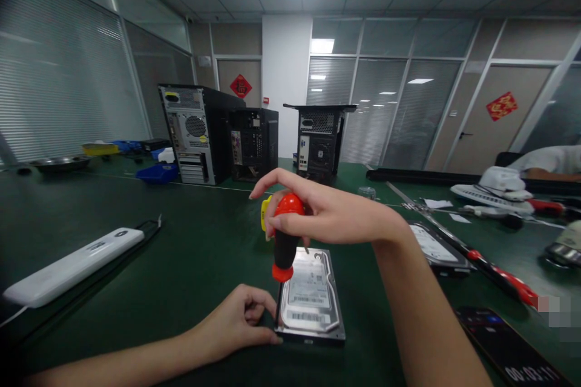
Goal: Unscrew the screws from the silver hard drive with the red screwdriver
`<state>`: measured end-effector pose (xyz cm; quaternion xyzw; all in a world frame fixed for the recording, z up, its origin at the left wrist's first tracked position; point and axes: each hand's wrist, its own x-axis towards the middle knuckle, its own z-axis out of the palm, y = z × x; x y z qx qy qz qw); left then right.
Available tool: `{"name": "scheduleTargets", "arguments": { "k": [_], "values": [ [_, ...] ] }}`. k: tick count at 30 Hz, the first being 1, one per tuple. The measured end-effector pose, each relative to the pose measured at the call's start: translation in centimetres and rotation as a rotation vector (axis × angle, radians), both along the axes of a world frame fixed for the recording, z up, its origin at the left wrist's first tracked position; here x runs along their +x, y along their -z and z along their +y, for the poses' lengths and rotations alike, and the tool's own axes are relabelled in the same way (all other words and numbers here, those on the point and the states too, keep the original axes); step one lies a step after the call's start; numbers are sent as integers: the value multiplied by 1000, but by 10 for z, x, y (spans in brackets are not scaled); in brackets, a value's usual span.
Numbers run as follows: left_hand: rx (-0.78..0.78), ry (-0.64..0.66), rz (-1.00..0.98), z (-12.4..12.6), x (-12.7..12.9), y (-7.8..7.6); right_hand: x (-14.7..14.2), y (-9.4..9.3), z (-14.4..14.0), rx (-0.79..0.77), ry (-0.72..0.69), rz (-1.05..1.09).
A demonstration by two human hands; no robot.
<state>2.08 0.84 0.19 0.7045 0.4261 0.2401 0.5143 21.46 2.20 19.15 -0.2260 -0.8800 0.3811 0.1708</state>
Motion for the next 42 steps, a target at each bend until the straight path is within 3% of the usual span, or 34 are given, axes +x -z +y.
{"name": "scheduleTargets", "arguments": {
  "k": [10,16,27,37,42],
  "values": [
    [40,49,-17,2,-1,3,5,2,2,-80,-43,58],
    [47,47,-21,2,-1,2,-4,-1,0,6,-17,41],
    [43,39,-19,0,-1,1,0,1,1,41,14,22],
    [59,63,-44,1,-3,4,3,0,2,38,-64,33],
    [63,48,-16,-1,-2,2,-2,-3,-1,101,-19,-8]
  ]
}}
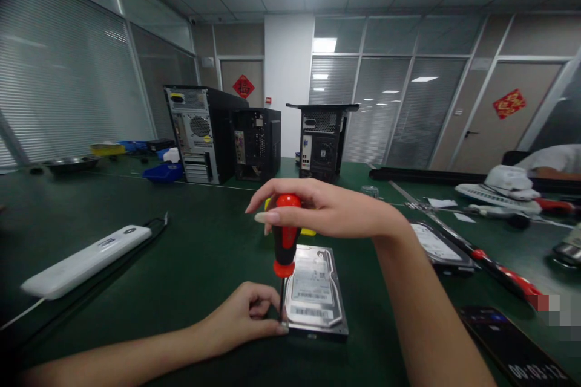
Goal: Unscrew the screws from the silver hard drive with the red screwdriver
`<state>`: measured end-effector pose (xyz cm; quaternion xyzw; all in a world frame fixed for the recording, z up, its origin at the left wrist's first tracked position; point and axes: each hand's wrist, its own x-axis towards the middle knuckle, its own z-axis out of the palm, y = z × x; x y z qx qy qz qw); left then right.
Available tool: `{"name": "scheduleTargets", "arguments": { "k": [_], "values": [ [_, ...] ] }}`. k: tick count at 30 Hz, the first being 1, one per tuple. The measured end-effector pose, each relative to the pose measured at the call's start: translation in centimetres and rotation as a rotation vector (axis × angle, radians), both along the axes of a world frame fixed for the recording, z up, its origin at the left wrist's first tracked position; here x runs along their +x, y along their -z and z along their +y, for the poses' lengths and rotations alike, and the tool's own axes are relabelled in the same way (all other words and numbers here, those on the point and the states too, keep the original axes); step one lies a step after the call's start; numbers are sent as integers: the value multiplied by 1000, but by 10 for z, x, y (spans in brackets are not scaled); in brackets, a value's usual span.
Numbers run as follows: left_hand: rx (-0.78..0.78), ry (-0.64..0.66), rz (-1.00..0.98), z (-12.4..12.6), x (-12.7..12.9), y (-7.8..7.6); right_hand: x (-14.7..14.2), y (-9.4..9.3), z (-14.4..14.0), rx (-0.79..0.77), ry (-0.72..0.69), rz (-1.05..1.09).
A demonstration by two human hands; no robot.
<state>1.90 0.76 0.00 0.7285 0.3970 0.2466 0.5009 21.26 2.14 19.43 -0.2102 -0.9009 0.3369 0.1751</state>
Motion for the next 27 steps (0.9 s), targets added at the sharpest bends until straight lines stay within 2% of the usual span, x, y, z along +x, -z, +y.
{"name": "scheduleTargets", "arguments": {
  "k": [5,11,27],
  "values": [
    [1,-12,8,1,0,0,-2,-1,-2,97,44,-23],
    [8,-2,1,1,0,0,2,3,1,56,78,-17],
    [5,-16,7,2,2,0,2,0,-3,-12,-39,43]
  ]
}}
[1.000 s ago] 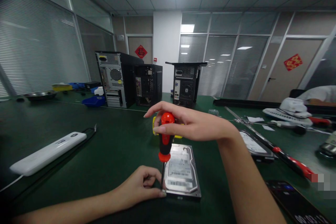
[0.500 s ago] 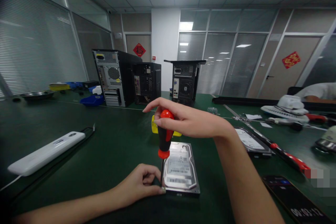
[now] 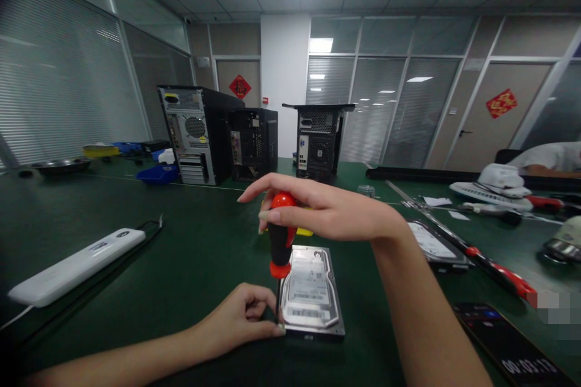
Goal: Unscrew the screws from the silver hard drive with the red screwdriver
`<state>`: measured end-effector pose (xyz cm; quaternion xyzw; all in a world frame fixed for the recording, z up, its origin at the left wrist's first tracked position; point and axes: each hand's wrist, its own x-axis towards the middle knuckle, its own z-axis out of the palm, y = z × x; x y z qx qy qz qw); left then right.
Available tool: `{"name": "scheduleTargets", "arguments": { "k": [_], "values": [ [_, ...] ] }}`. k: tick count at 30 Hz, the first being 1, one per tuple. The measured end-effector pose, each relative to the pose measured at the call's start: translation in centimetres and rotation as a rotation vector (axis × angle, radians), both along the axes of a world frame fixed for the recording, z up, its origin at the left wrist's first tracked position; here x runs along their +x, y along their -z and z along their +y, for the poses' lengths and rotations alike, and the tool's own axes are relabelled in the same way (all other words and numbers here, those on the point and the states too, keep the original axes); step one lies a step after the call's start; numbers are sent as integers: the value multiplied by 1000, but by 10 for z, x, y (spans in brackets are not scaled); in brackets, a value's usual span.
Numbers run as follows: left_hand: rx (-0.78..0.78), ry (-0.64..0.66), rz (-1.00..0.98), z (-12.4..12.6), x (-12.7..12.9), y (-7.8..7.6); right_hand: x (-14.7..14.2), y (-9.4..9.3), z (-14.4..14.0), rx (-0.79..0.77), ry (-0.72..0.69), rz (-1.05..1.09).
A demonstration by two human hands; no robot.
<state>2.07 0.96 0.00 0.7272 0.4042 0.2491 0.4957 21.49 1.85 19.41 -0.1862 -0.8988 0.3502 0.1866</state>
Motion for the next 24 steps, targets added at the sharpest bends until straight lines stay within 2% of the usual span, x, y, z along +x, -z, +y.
{"name": "scheduleTargets", "arguments": {
  "k": [8,15,20,24],
  "values": [
    [-6,0,-14,0,0,0,-12,2,2,99,63,-22],
    [-4,-3,-12,1,-1,4,-6,5,2,-24,9,-15],
    [-8,10,-18,2,-1,3,-9,3,1,81,100,-46],
    [-11,1,-33,2,-1,2,-12,1,0,126,74,-36]
  ]
}}
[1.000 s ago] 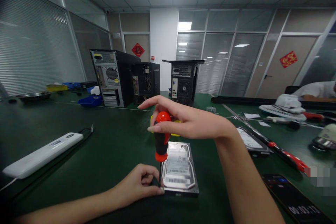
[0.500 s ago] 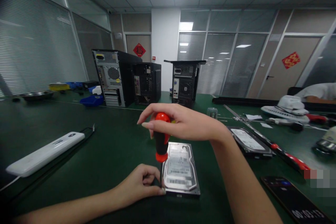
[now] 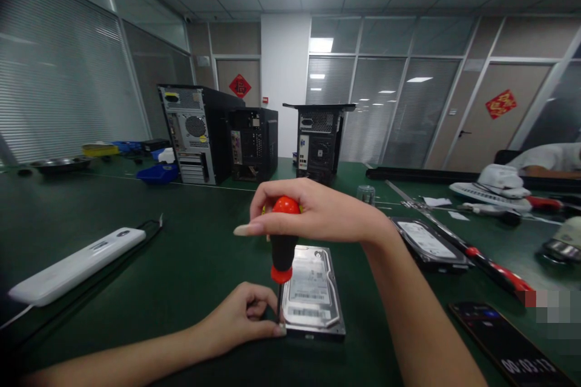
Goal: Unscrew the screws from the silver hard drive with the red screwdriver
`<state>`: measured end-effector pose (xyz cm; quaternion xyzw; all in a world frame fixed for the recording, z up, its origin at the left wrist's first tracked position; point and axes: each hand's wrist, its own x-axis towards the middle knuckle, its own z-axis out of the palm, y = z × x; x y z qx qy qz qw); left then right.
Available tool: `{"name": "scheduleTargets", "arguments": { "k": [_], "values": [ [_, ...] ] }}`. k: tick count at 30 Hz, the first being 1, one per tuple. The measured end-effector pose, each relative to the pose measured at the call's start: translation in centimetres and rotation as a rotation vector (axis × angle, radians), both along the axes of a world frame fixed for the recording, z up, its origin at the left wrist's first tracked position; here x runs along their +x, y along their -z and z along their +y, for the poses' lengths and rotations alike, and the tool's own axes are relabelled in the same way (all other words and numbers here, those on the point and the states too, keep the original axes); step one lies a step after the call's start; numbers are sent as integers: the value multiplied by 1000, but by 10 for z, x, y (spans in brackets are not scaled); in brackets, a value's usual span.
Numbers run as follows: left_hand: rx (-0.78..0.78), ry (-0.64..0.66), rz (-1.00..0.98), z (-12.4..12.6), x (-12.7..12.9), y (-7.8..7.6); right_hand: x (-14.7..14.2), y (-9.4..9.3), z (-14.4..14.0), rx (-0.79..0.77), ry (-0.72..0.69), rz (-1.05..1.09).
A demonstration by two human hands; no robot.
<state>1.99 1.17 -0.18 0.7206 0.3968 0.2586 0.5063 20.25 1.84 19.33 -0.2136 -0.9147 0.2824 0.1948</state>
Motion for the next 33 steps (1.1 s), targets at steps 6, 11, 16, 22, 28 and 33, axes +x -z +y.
{"name": "scheduleTargets", "arguments": {
  "k": [6,11,16,22,28,33],
  "values": [
    [-27,2,-15,0,0,1,3,2,0,25,59,-24],
    [-31,4,-21,0,-1,2,4,4,2,21,82,0],
    [-13,6,-16,0,-1,3,4,5,5,-131,-39,119],
    [-8,3,7,0,-1,4,8,0,1,-141,-221,160],
    [9,2,16,0,-2,3,2,0,-1,-106,-196,91],
    [-18,-25,-1,0,-2,1,-6,4,2,-111,-112,80]
  ]
}}
